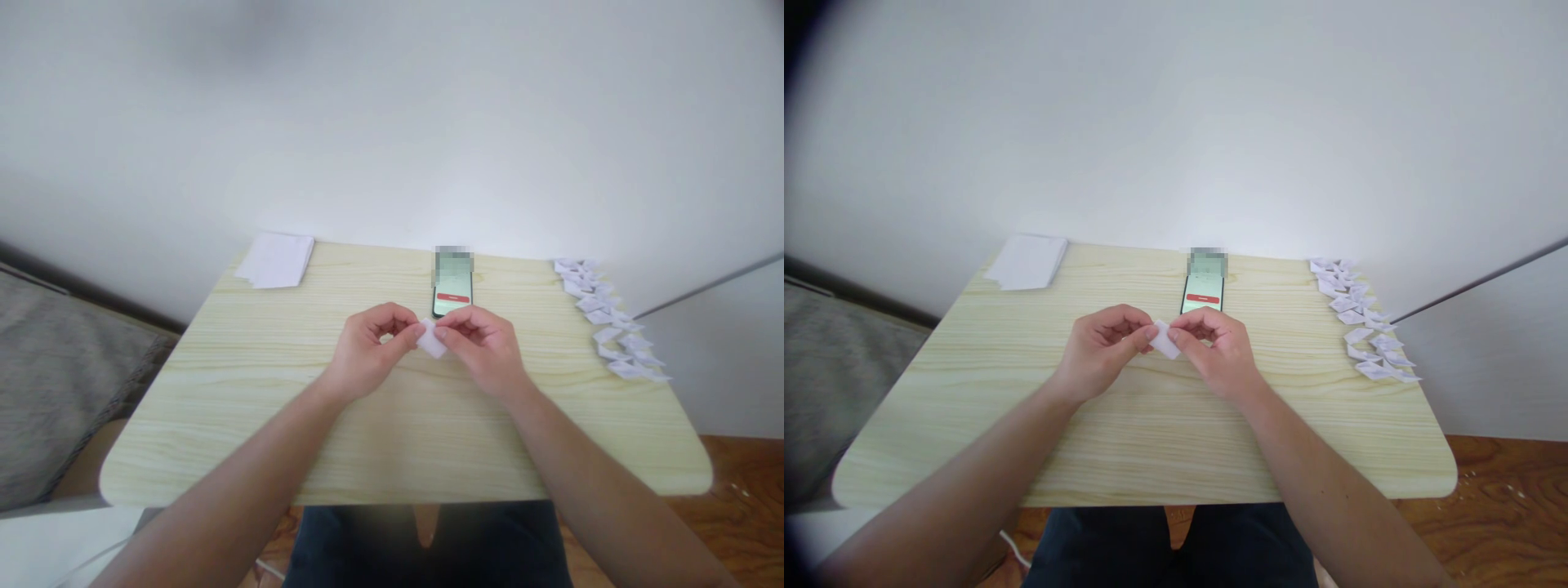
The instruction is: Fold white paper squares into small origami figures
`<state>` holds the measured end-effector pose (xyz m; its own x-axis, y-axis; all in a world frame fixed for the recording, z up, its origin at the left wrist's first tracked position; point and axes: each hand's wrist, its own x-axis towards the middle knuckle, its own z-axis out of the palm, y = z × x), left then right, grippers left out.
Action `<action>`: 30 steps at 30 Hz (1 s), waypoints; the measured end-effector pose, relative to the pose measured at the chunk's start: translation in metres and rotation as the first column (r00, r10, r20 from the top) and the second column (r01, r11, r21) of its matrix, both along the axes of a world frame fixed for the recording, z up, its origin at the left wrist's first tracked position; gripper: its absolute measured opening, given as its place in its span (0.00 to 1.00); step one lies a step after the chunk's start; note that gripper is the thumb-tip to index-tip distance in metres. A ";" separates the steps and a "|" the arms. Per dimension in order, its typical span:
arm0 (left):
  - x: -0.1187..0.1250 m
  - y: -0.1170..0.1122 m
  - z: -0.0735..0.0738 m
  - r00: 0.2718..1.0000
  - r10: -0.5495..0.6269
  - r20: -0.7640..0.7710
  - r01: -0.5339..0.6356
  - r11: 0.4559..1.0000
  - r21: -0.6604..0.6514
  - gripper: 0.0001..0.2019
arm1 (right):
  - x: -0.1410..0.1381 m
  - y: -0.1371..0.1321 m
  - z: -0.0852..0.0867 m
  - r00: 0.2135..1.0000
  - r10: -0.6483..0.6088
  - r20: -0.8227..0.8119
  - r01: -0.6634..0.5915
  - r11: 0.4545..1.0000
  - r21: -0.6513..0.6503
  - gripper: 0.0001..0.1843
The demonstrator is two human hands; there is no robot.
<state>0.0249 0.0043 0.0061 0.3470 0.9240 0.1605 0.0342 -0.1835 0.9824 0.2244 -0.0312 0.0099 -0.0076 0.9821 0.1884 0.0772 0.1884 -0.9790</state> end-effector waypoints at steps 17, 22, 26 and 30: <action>-0.001 0.004 0.005 0.975 -0.072 0.211 0.096 0.990 -0.102 0.08 | 0.002 0.006 -0.007 0.949 0.073 -0.307 -0.133 0.975 -0.178 0.09; -0.001 0.003 0.005 0.980 -0.048 0.194 0.068 0.993 -0.101 0.08 | 0.002 0.006 -0.005 0.967 0.064 -0.245 -0.107 0.980 -0.169 0.10; 0.000 0.003 0.004 0.982 -0.037 0.185 0.056 0.994 -0.098 0.07 | 0.001 0.005 -0.002 0.983 0.046 -0.178 -0.073 0.986 -0.151 0.10; 0.000 0.004 0.003 0.985 -0.029 0.172 0.045 0.995 -0.088 0.07 | 0.002 0.004 -0.002 0.991 0.031 -0.132 -0.048 0.991 -0.126 0.09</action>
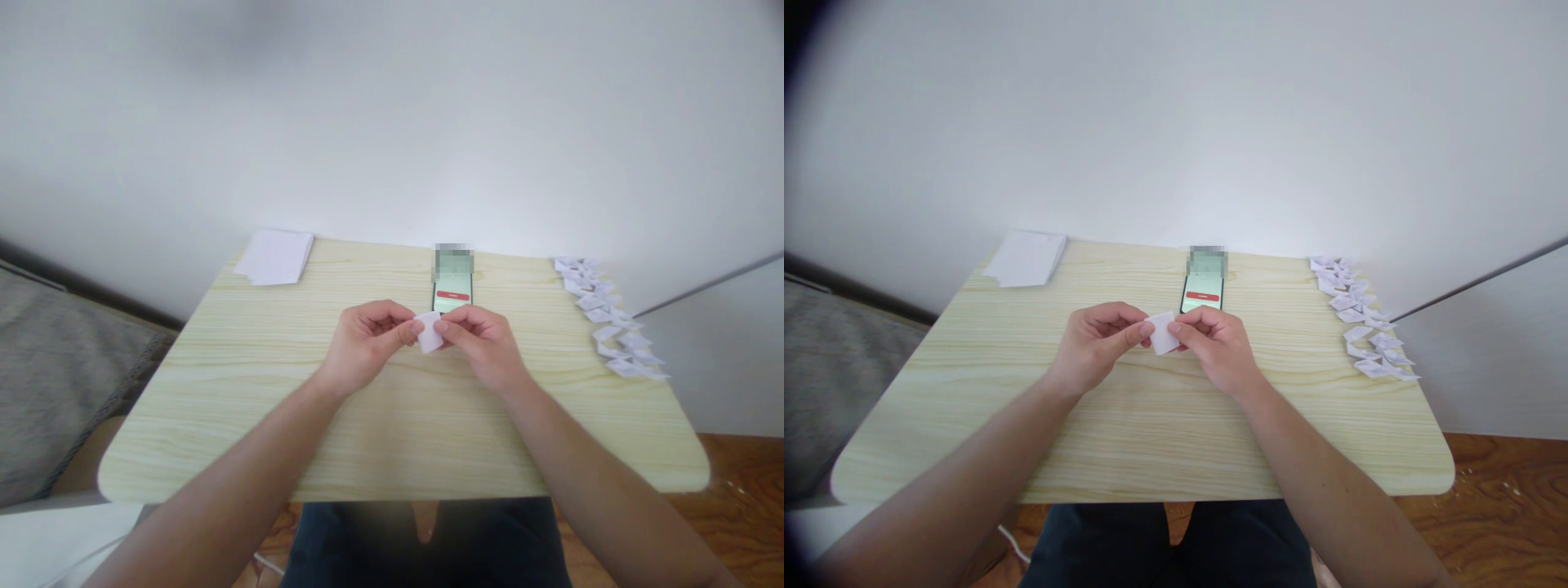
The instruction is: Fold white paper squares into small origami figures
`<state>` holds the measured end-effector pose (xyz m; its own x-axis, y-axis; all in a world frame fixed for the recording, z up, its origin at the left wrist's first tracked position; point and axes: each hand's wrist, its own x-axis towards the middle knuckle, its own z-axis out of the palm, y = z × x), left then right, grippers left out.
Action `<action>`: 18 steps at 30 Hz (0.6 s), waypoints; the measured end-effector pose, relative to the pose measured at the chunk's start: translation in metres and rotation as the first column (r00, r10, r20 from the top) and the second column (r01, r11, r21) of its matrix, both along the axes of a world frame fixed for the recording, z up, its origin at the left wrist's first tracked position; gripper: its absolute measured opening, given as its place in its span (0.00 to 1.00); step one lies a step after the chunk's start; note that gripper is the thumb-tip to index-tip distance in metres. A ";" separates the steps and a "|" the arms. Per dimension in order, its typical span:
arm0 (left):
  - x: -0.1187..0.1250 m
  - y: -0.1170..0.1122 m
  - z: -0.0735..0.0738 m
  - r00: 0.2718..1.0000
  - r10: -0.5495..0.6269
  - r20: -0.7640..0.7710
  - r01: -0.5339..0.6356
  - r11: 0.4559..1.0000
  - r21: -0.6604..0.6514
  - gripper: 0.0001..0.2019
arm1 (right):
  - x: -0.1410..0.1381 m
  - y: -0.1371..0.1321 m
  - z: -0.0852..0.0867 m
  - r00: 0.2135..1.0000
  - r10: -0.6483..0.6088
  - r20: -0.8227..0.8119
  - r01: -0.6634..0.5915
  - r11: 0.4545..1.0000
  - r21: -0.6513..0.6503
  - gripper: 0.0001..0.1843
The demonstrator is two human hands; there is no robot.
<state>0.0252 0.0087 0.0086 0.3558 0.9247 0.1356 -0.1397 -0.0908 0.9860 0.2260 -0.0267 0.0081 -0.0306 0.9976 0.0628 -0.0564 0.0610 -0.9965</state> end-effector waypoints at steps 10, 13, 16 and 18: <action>-0.002 0.000 -0.001 0.999 0.018 -0.029 -0.018 1.000 0.021 0.07 | -0.001 -0.001 0.000 0.996 -0.013 0.091 0.006 0.997 0.075 0.06; -0.002 0.000 -0.002 0.998 0.045 -0.053 -0.043 0.999 0.032 0.08 | -0.002 -0.001 0.001 0.994 -0.013 0.105 0.003 0.995 0.098 0.05; -0.002 0.000 -0.003 0.994 0.070 -0.088 -0.066 0.997 0.047 0.09 | -0.003 -0.001 0.001 0.993 -0.026 0.117 0.012 0.993 0.120 0.04; -0.002 0.000 -0.004 0.991 0.073 -0.108 -0.067 0.996 0.057 0.10 | -0.003 -0.001 0.000 0.992 -0.031 0.126 0.016 0.992 0.123 0.04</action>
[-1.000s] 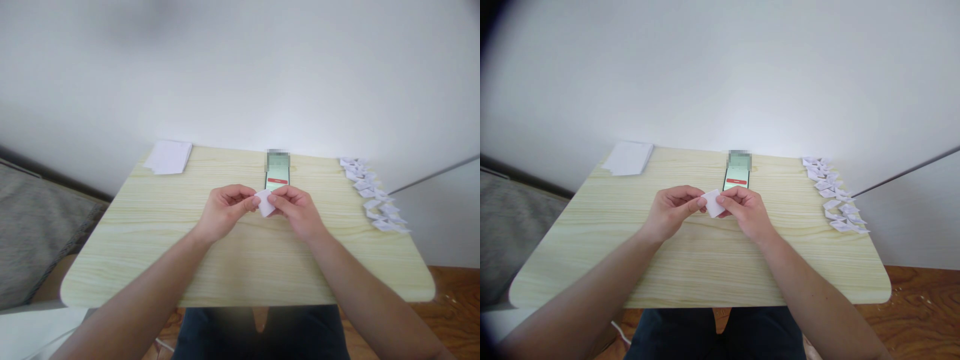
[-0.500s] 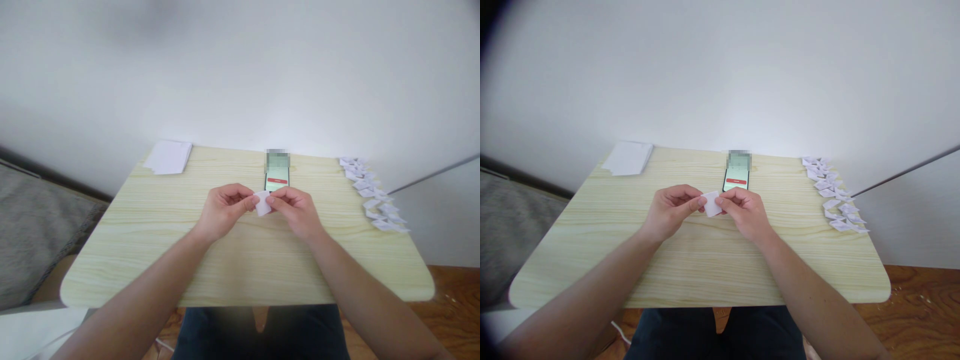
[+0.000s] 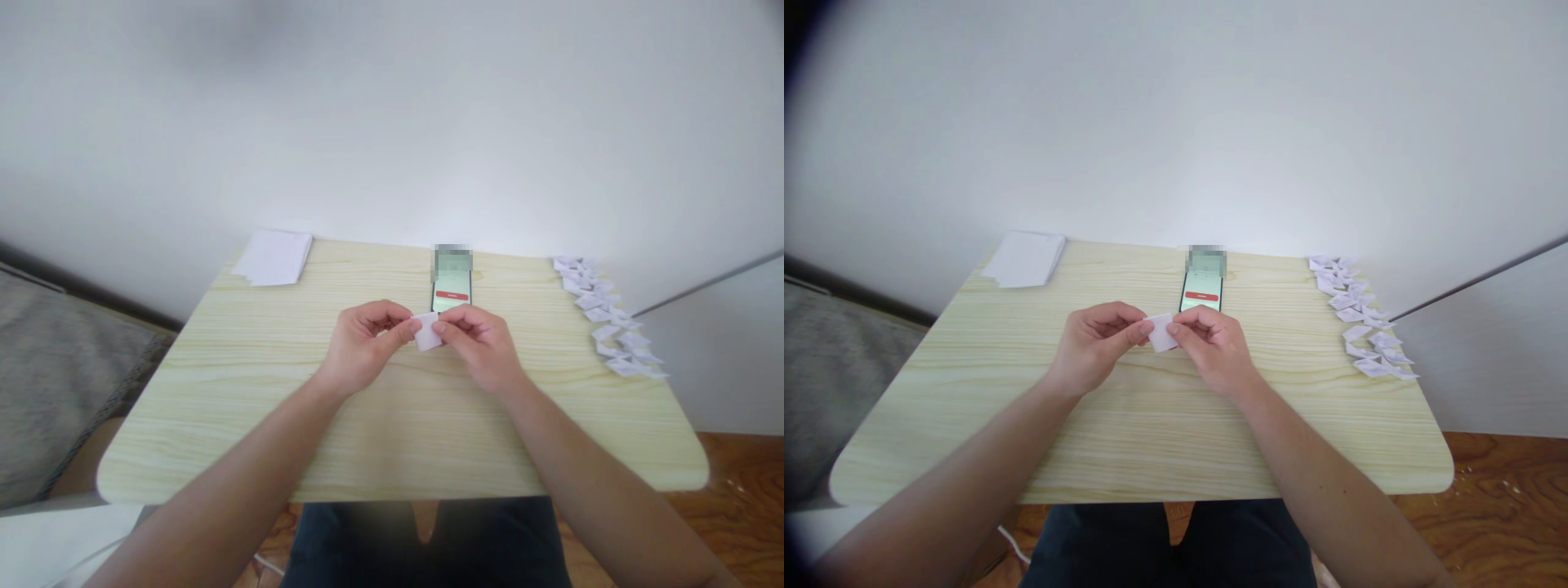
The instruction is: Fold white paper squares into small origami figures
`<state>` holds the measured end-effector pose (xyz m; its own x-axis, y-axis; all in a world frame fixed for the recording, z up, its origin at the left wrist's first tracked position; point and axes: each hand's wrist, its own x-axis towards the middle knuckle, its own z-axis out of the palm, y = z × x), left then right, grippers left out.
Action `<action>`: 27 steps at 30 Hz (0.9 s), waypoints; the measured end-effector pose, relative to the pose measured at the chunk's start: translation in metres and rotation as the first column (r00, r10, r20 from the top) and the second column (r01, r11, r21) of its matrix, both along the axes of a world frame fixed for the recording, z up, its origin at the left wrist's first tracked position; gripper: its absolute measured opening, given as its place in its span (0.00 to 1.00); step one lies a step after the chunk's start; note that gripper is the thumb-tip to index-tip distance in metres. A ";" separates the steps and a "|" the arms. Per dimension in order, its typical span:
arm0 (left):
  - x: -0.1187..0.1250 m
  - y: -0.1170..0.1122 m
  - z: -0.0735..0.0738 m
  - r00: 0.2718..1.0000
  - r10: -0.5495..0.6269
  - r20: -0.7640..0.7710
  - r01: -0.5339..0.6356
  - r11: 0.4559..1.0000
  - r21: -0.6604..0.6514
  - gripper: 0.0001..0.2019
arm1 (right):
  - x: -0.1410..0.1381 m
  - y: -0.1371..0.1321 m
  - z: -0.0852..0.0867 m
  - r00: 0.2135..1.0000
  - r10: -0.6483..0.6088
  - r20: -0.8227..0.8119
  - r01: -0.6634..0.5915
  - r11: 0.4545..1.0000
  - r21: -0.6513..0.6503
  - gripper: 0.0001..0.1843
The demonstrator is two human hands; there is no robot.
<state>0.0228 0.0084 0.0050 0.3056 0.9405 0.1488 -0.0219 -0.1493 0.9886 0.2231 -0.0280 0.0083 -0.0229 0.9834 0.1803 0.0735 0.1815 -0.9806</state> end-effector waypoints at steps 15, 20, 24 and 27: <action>0.001 -0.005 0.003 0.982 -0.003 -0.188 0.035 0.985 0.170 0.10 | 0.002 0.000 -0.003 0.999 -0.037 0.013 0.037 0.999 -0.014 0.07; 0.000 -0.006 0.005 0.983 -0.036 -0.183 0.067 0.984 0.165 0.10 | 0.003 0.001 0.000 1.000 -0.028 -0.003 0.028 1.000 -0.010 0.06; -0.001 -0.006 0.010 0.982 -0.080 -0.172 0.108 0.981 0.162 0.10 | 0.003 0.000 0.002 1.000 -0.016 0.008 0.016 1.000 -0.016 0.06; -0.003 -0.005 0.012 0.975 -0.127 -0.181 0.153 0.978 0.140 0.11 | 0.004 -0.001 0.003 0.999 0.013 0.046 -0.012 1.000 -0.022 0.05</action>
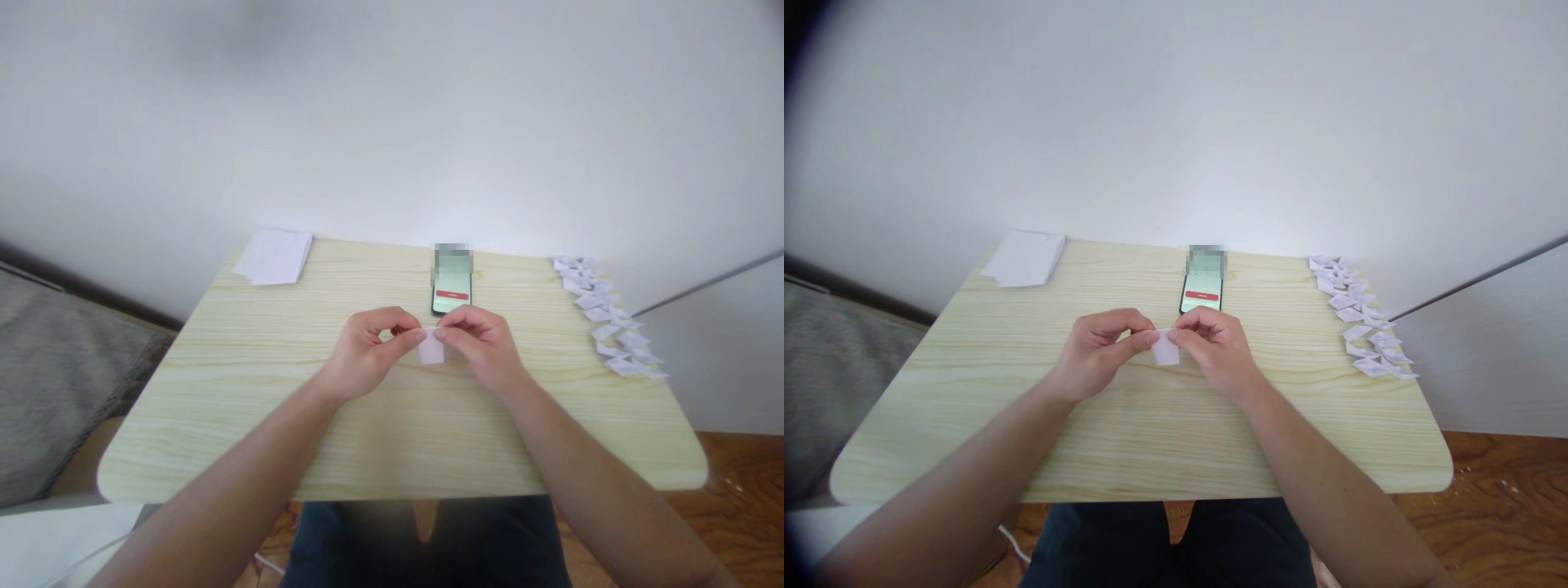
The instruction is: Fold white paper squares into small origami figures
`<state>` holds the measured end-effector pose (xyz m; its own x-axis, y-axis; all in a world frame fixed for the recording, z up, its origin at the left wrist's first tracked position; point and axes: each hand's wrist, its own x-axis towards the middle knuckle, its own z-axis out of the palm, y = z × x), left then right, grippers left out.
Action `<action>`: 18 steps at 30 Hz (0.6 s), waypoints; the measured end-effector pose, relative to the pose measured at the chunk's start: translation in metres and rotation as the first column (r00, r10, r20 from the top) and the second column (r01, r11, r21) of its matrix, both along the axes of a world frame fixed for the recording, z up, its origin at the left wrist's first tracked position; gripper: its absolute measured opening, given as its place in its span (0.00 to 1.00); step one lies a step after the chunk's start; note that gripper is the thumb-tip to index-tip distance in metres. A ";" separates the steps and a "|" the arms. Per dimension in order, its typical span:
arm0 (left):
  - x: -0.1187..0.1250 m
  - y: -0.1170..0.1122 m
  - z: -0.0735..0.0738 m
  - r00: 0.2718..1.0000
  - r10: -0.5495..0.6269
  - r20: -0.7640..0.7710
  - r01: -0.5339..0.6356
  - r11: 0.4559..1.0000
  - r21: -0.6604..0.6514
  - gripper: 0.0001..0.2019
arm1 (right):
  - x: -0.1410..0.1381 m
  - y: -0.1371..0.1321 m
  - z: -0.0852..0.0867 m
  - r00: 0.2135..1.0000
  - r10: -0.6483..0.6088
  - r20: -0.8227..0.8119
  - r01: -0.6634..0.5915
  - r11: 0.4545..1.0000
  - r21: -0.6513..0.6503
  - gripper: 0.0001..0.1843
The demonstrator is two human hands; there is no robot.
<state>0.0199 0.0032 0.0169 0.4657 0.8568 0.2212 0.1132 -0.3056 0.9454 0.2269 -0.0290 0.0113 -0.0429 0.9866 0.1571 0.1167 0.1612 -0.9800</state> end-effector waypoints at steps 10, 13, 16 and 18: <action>0.001 0.003 -0.006 0.997 -0.075 -0.021 0.072 0.991 -0.113 0.15 | 0.001 0.000 0.001 1.000 0.019 0.023 -0.019 1.000 0.012 0.08; 0.001 0.003 -0.005 0.994 -0.078 -0.074 0.072 0.994 -0.079 0.14 | 0.001 0.001 0.000 1.000 0.000 -0.010 0.000 1.000 0.019 0.09; 0.002 0.003 -0.005 0.994 -0.029 -0.101 0.026 0.999 -0.028 0.14 | 0.002 0.001 -0.001 1.000 -0.011 0.007 0.011 1.000 0.019 0.10; 0.002 0.003 -0.006 0.994 0.005 -0.107 -0.005 1.000 0.003 0.14 | 0.002 0.001 -0.002 1.000 -0.019 0.024 0.018 1.000 0.022 0.12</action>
<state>0.0223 0.0063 0.0111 0.4826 0.8587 0.1725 0.2151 -0.3072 0.9270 0.2290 -0.0282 0.0093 -0.0289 0.9837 0.1775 0.1438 0.1799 -0.9731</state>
